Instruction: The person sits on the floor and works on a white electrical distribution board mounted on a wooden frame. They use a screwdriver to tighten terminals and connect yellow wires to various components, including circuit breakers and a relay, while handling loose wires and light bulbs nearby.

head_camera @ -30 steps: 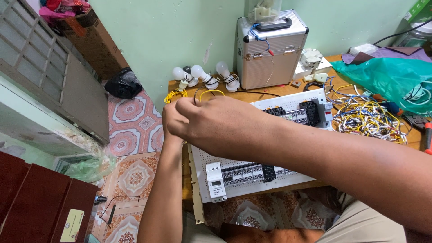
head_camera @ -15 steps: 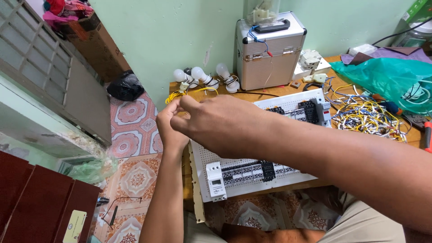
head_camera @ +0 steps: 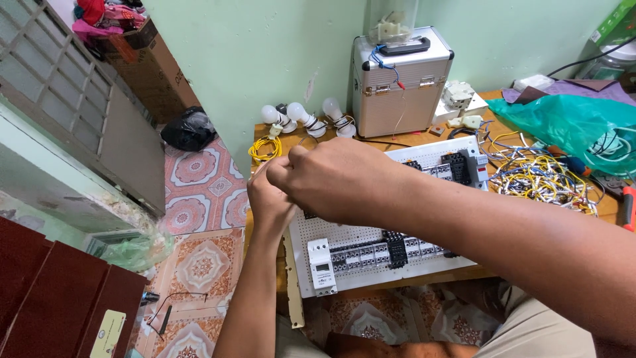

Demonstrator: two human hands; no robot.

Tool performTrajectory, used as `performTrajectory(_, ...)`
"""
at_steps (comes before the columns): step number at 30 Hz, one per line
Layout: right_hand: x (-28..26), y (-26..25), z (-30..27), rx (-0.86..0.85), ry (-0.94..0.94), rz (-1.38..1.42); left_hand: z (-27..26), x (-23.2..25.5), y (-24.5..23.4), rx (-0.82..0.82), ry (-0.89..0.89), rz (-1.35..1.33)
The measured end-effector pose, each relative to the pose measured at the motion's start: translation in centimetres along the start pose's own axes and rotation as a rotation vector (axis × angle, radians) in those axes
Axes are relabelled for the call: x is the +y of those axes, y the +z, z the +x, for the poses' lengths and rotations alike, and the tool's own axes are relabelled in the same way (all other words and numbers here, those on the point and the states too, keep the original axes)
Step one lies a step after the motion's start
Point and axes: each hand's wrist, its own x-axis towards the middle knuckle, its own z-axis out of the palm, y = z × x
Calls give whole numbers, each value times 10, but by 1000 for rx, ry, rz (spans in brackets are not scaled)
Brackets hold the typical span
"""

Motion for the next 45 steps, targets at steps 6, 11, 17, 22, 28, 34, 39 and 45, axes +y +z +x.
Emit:
performTrajectory(6, 3, -6, -7, -2, -96, 91, -1, -3, 0, 15, 21, 1)
performTrajectory(11, 4, -24, -9, 77, -145, 57, 2, -3, 2, 25, 41, 4)
performTrajectory(17, 7, -1, -6, 202, -107, -124, -2, -8, 3, 35, 66, 2)
performTrajectory(22, 5, -11, -8, 104, -96, 24, 2, -8, 5, 51, 84, 2)
performTrajectory(28, 2, -10, -7, 137, -81, -22, 4, -9, 7, 60, 102, 0)
performTrajectory(34, 2, -7, -7, 130, -117, -156, 2, -12, 7, 70, 114, 3)
performTrajectory(39, -2, -17, -9, 87, -88, -44, 2, -14, 7, 78, 126, 5)
performTrajectory(45, -2, -10, -5, 87, -53, -147, 4, -16, 6, 84, 149, 7)
